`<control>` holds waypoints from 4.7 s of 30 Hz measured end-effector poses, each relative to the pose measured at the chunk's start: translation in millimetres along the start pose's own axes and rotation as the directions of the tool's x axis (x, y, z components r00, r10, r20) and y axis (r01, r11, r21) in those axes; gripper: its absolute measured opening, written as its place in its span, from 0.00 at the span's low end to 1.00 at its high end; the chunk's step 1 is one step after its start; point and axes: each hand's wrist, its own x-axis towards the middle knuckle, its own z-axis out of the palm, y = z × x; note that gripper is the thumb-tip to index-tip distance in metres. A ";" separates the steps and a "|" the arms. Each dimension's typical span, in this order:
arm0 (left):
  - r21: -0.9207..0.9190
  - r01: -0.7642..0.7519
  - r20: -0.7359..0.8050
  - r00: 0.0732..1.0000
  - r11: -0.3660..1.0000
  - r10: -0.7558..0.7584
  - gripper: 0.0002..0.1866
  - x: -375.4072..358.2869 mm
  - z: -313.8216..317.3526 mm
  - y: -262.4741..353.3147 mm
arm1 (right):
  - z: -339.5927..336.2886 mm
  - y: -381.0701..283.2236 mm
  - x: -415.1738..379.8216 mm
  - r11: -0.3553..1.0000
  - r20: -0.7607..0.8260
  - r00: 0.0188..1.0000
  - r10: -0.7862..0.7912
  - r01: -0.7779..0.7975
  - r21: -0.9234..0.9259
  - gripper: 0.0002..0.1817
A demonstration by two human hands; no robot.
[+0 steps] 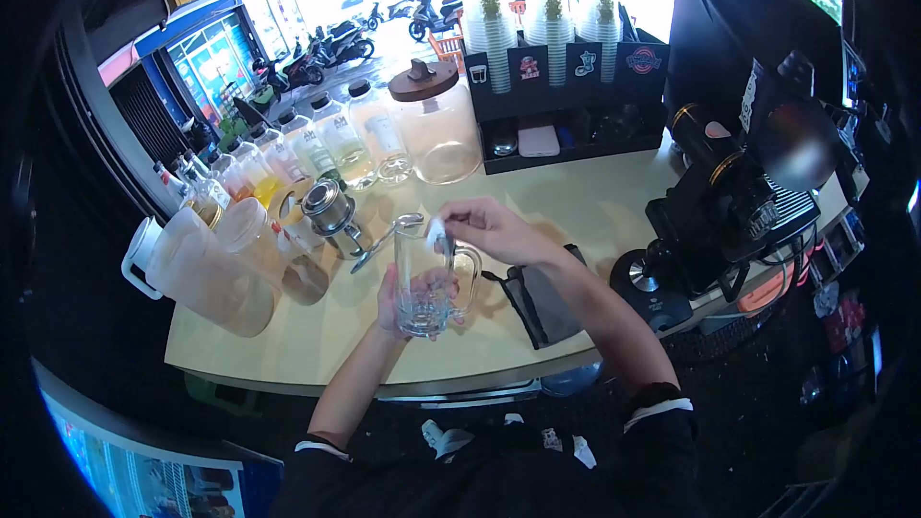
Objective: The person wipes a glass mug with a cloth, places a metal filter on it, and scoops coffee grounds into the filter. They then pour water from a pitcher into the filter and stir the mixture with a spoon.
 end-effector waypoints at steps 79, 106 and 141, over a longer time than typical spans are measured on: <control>0.961 0.274 -0.097 0.459 -0.036 0.883 0.06 -108.9 43.0 69.5 | 72.3 23.9 208.5 0.402 0.177 0.974 0.144 0.105 -0.910 0.47; 0.971 0.000 -0.165 0.729 0.240 0.665 0.17 -107.7 18.0 116.0 | 47.5 -36.7 212.5 0.460 -0.026 0.969 0.244 -0.140 -0.877 0.44; 0.901 0.160 -0.352 0.815 0.404 0.461 0.14 -87.5 11.8 83.6 | 63.1 -64.9 119.1 0.535 0.300 0.833 0.464 0.006 -0.845 0.43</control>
